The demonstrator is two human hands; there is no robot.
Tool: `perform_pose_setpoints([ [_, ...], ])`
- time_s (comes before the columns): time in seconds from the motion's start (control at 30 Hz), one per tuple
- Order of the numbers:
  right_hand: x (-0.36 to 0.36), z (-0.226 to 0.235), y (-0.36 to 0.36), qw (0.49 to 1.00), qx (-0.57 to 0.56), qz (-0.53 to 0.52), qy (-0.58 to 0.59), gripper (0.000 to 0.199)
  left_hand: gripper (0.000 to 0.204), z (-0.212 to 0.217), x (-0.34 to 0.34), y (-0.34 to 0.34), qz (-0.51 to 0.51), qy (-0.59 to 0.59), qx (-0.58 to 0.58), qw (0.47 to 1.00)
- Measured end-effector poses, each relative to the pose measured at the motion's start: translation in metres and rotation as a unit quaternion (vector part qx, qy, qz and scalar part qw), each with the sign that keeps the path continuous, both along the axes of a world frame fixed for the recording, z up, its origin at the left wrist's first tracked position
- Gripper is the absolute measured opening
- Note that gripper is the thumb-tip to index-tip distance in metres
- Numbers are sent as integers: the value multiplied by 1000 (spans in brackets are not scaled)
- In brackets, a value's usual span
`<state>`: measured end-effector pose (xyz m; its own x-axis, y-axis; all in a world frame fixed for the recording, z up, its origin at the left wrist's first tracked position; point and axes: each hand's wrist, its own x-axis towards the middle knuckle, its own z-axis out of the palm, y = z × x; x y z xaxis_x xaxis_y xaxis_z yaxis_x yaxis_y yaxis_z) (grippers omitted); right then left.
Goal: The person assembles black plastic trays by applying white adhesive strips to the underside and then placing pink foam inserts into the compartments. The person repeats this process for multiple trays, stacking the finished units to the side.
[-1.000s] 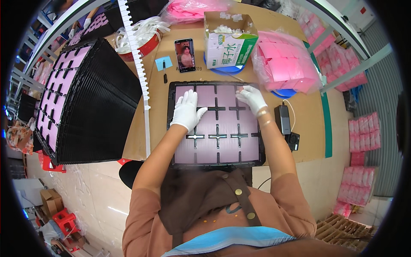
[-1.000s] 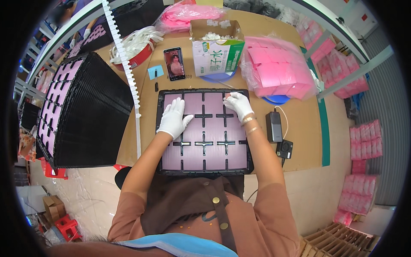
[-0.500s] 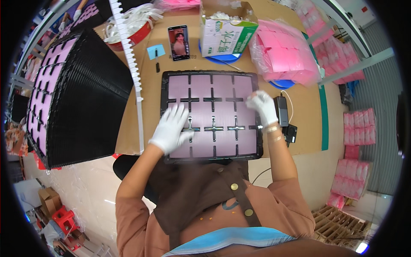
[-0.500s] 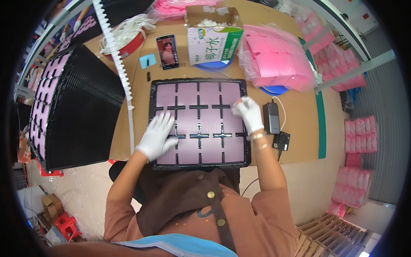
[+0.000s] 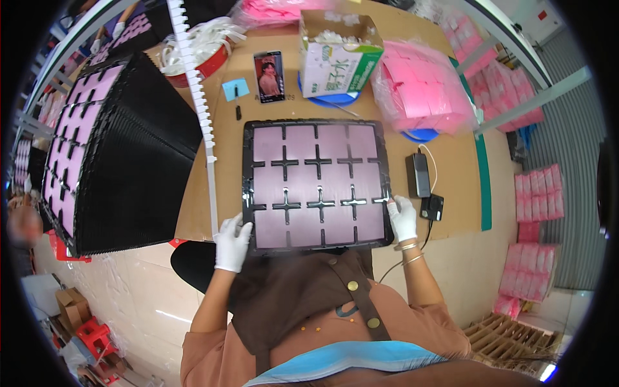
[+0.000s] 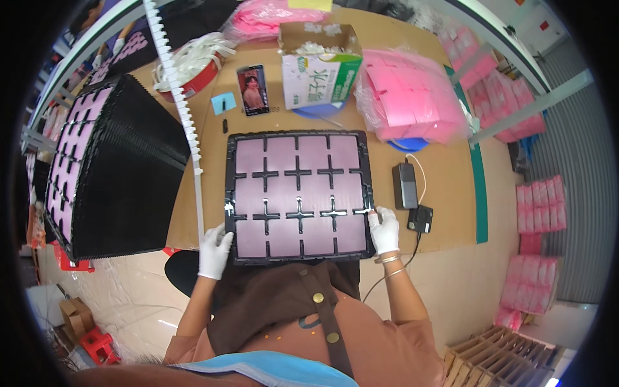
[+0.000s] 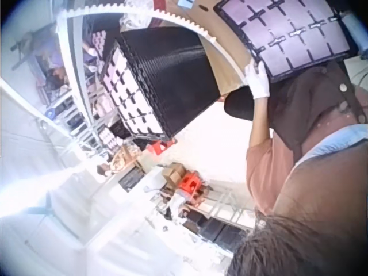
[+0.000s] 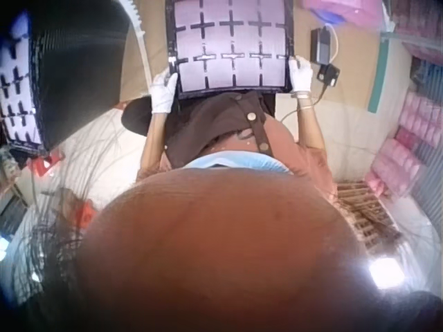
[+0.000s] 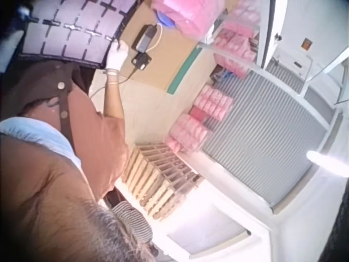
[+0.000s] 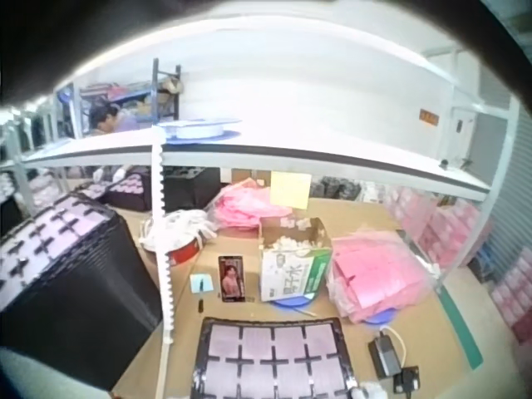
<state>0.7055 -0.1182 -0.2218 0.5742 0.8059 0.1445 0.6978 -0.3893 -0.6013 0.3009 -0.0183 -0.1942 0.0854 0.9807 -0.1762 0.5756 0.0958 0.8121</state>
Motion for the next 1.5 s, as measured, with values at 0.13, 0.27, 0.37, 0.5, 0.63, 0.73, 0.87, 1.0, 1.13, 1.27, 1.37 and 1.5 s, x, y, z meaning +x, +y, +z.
perform_pose_setpoints([
  [0.13, -5, -2, -1, 998, 55, -17, 28, 22, 28, -11, 8, 0, 53, 54, 103, 992],
  [0.27, -18, 32, -2, 968, 163, -92, 170, 22, 36, 46, 7, -24, 116, -223, -16, 968],
  [0.37, -45, 95, 17, 898, 236, -9, 370, 46, 44, 102, -37, -35, 141, -264, 103, 949],
  [0.5, -100, 142, 67, 880, 246, 195, 357, 48, 52, 218, -99, -31, 249, -257, 276, 892],
  [0.63, -132, 118, 92, 887, 80, 316, 326, 16, 44, 266, -182, 2, 308, -306, 314, 844],
  [0.73, -162, 95, 96, 863, 66, 391, 312, 13, 47, 260, -264, 27, 361, -321, 300, 823],
  [0.87, -180, 68, 94, 855, 6, 428, 294, 13, 42, 228, -293, 59, 441, -241, 296, 812],
  [1.0, -171, 62, 100, 869, -1, 408, 279, 13, 21, 204, -284, 65, 411, -299, 203, 837],
  [1.13, -167, 48, 109, 864, -19, 367, 344, 13, 21, 204, -272, 69, 401, -353, 209, 819],
  [1.27, -173, 46, 105, 855, -4, 400, 330, 14, 10, 206, -264, 88, 431, -268, 202, 837],
  [1.37, -173, 48, 105, 853, -25, 390, 347, 15, 16, 205, -268, 87, 407, -244, 212, 854],
  [1.5, -167, 37, 115, 866, -23, 415, 279, 21, 19, 213, -248, 64, 390, -254, 215, 858],
])
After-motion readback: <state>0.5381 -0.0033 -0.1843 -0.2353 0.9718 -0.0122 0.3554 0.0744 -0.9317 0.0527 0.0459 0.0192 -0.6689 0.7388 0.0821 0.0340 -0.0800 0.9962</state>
